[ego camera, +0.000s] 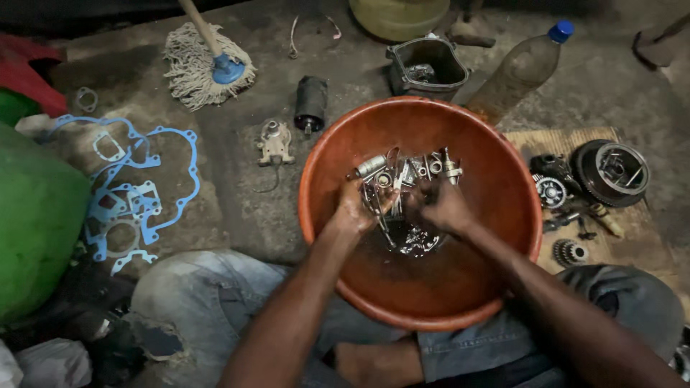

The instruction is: The person pours a liquid from a plastic bottle into a basin containing various mechanical parts. They then use their hands to agitate and scrub the parts within the liquid, repeatedly picking up individual components to clean them before placing them back into the basin.

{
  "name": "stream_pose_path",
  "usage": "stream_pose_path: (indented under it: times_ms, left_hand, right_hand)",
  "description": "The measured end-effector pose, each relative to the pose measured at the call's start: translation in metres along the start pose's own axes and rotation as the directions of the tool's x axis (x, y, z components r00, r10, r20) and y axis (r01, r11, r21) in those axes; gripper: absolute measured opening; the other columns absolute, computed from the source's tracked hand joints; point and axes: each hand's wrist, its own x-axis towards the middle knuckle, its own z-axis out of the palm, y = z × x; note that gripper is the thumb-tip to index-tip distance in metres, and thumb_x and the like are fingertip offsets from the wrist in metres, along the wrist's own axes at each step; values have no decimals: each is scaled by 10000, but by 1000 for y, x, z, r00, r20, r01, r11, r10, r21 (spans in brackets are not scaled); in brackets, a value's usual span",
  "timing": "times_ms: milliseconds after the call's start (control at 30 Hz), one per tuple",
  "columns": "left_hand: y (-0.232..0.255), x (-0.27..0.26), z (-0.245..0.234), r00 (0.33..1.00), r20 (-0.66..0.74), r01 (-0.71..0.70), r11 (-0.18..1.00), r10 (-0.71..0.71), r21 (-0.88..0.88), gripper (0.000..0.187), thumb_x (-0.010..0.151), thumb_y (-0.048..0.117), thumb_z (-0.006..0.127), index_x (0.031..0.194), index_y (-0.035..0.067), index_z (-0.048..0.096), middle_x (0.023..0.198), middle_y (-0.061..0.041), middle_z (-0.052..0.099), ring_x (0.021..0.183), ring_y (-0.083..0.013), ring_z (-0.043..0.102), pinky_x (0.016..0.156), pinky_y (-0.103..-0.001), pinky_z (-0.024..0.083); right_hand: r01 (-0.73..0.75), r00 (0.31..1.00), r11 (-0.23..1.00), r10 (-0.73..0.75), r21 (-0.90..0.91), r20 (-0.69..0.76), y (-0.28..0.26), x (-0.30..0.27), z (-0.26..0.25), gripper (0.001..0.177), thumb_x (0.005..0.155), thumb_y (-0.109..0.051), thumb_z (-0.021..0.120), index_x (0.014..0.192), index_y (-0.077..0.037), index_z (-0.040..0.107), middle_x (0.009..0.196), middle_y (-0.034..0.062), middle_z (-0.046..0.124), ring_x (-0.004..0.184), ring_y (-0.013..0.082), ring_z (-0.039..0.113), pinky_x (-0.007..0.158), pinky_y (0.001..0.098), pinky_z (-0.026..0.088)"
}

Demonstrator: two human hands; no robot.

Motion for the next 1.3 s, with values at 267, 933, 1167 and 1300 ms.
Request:
stream_pose_path:
  times_ms: [267,933,1167,1300]
  left_hand:
    - [3,-8,6,1000,1,6,1000,-6,15,340,1018,286,393,890,58,610,783,-113,657,741,-257,665,754,-419,591]
    - [21,11,3,994,107,-37,999,34,23,410,1034,458,439,823,120,535,650,-28,522,521,-170,496,444,-303,444]
    - [31,-35,29,984,124,-162,913,124,374,551,965,667,480,662,214,394,509,46,377,369,-106,335,339,-275,266]
    - [31,-42,33,987,140,-126,921,79,369,513,977,588,535,672,188,435,538,19,451,417,-137,405,373,-294,317]
  right_hand:
    - [102,987,995,-101,-3,125,-94,4,-15,302,740,37,679,1026,-26,753,963,53,768,885,139,718,824,309,578]
    - [114,985,927,-57,-358,165,-71,-8,-20,344,707,38,704,1012,-96,794,937,87,796,806,179,750,764,375,605]
    - [416,822,824,-160,-385,547,39,-47,53,146,836,-133,702,965,-90,754,927,156,755,872,355,695,793,458,554]
    - [375,860,800,-113,-468,497,31,-44,46,172,780,-176,730,908,-61,748,911,191,740,883,397,681,775,487,547]
